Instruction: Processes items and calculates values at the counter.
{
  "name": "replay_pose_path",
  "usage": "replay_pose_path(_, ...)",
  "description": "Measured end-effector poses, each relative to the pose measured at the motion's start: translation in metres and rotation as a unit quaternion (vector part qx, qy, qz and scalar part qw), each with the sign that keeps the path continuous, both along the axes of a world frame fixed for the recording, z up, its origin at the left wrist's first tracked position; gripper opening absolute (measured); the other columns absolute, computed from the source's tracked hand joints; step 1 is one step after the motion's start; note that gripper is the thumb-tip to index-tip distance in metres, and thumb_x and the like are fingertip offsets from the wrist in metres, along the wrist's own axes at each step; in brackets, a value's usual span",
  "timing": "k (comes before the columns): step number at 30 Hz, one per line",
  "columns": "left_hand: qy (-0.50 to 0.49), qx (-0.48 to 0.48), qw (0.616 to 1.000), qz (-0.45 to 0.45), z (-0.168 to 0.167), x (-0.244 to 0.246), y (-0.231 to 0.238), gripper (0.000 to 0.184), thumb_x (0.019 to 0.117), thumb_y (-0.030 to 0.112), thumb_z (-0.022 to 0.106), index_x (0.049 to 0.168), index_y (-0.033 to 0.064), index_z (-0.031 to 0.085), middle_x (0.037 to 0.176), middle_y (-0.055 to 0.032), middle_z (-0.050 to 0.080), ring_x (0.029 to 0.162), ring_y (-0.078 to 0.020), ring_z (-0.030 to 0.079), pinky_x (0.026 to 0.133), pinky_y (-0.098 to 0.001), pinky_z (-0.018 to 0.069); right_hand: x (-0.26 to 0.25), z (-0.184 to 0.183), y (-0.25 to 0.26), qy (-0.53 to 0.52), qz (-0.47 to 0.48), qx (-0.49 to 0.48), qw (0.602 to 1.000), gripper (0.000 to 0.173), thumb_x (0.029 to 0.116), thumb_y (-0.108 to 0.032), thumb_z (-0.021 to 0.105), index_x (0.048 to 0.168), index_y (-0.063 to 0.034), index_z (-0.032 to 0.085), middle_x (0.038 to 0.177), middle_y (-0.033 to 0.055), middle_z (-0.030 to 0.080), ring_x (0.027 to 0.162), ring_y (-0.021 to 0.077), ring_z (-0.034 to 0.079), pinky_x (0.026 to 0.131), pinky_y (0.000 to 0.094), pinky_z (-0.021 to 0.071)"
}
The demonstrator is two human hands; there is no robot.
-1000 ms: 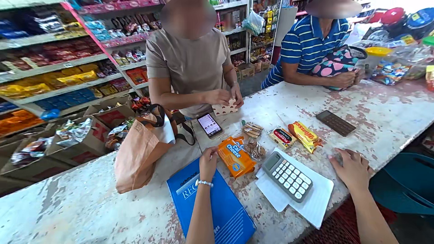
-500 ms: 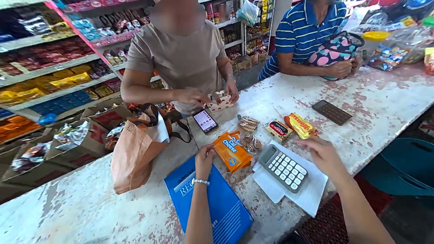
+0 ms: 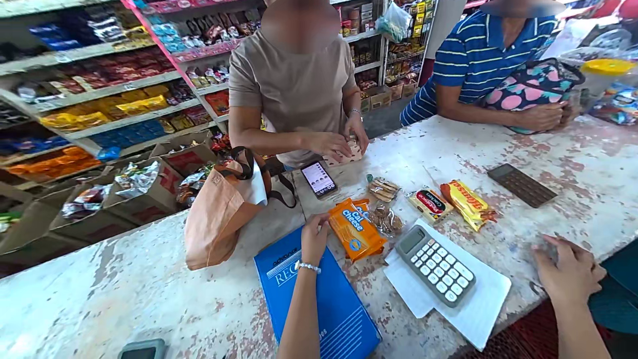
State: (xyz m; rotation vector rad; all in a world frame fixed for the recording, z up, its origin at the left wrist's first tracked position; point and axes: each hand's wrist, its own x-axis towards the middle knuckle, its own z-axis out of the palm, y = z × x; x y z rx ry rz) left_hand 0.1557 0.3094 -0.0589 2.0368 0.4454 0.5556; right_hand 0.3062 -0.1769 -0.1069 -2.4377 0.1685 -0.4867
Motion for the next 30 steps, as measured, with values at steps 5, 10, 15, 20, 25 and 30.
replay_pose_path(5, -0.004, 0.014, 1.0, -0.002, -0.0007, 0.001, -0.0005, 0.026, 0.0986, -0.003, 0.051, 0.117, -0.0096, 0.069, 0.114, -0.0252, 0.068, 0.104, -0.0277, 0.067, 0.094, -0.0371, 0.053, -0.001, 0.0013, 0.0002, 0.002, -0.007, 0.009, 1.0, 0.045, 0.0963, -0.03, 0.06, 0.134, -0.0065, 0.064, 0.149, 0.0331, 0.044, 0.136, 0.0638, 0.032, 0.096, 0.0828, 0.026)
replay_pose_path(10, -0.01, 0.018, 1.0, -0.002, -0.0009, 0.0008, -0.0004, 0.025, 0.0981, -0.003, 0.052, 0.116, -0.0091, 0.069, 0.112, -0.024, 0.068, 0.1, -0.0249, 0.067, 0.092, -0.0346, 0.0531, -0.0007, 0.0024, 0.002, 0.001, -0.014, 0.012, 1.0, 0.044, 0.096, -0.03, 0.06, 0.133, -0.0063, 0.065, 0.148, 0.0326, 0.045, 0.136, 0.0632, 0.033, 0.096, 0.0823, 0.0259)
replay_pose_path(15, -0.012, 0.022, 1.0, -0.003, -0.0015, 0.0007, 0.0001, 0.026, 0.0984, -0.003, 0.052, 0.115, -0.0081, 0.07, 0.11, -0.0231, 0.068, 0.099, -0.024, 0.067, 0.09, -0.0337, 0.053, -0.0002, 0.002, 0.0011, 0.006, -0.015, 0.014, 1.0, 0.043, 0.0967, -0.028, 0.061, 0.133, -0.0068, 0.065, 0.15, 0.0323, 0.044, 0.138, 0.0623, 0.031, 0.097, 0.0819, 0.0252)
replay_pose_path(20, -0.004, 0.017, 1.0, -0.007, 0.001, -0.0001, 0.0, 0.026, 0.0984, -0.003, 0.051, 0.116, -0.0081, 0.07, 0.112, -0.0236, 0.068, 0.101, -0.0256, 0.066, 0.092, -0.0354, 0.053, 0.0009, 0.0014, 0.0005, -0.001, -0.01, 0.017, 1.0, 0.044, 0.0952, -0.029, 0.062, 0.133, -0.0055, 0.065, 0.149, 0.0328, 0.044, 0.137, 0.0626, 0.032, 0.097, 0.0822, 0.0249)
replay_pose_path(25, 0.007, 0.004, 1.0, -0.01, 0.0033, -0.0004, -0.0001, 0.026, 0.0996, -0.002, 0.051, 0.118, -0.008, 0.069, 0.116, -0.0244, 0.067, 0.104, -0.0265, 0.066, 0.095, -0.036, 0.0525, -0.0001, 0.0022, 0.0003, 0.005, -0.01, 0.02, 1.0, 0.045, 0.0951, -0.03, 0.061, 0.132, -0.0062, 0.065, 0.15, 0.0311, 0.044, 0.139, 0.0603, 0.031, 0.1, 0.0808, 0.0238)
replay_pose_path(30, 0.014, 0.002, 1.0, -0.015, 0.0036, -0.0004, 0.0005, 0.026, 0.1002, -0.001, 0.051, 0.119, -0.0085, 0.068, 0.117, -0.0249, 0.067, 0.106, -0.0272, 0.067, 0.096, -0.0366, 0.0523, 0.0004, 0.0013, -0.001, 0.003, -0.011, 0.023, 1.0, 0.044, 0.0953, -0.03, 0.061, 0.133, -0.0063, 0.065, 0.151, 0.0312, 0.043, 0.139, 0.0602, 0.031, 0.101, 0.0804, 0.0238)
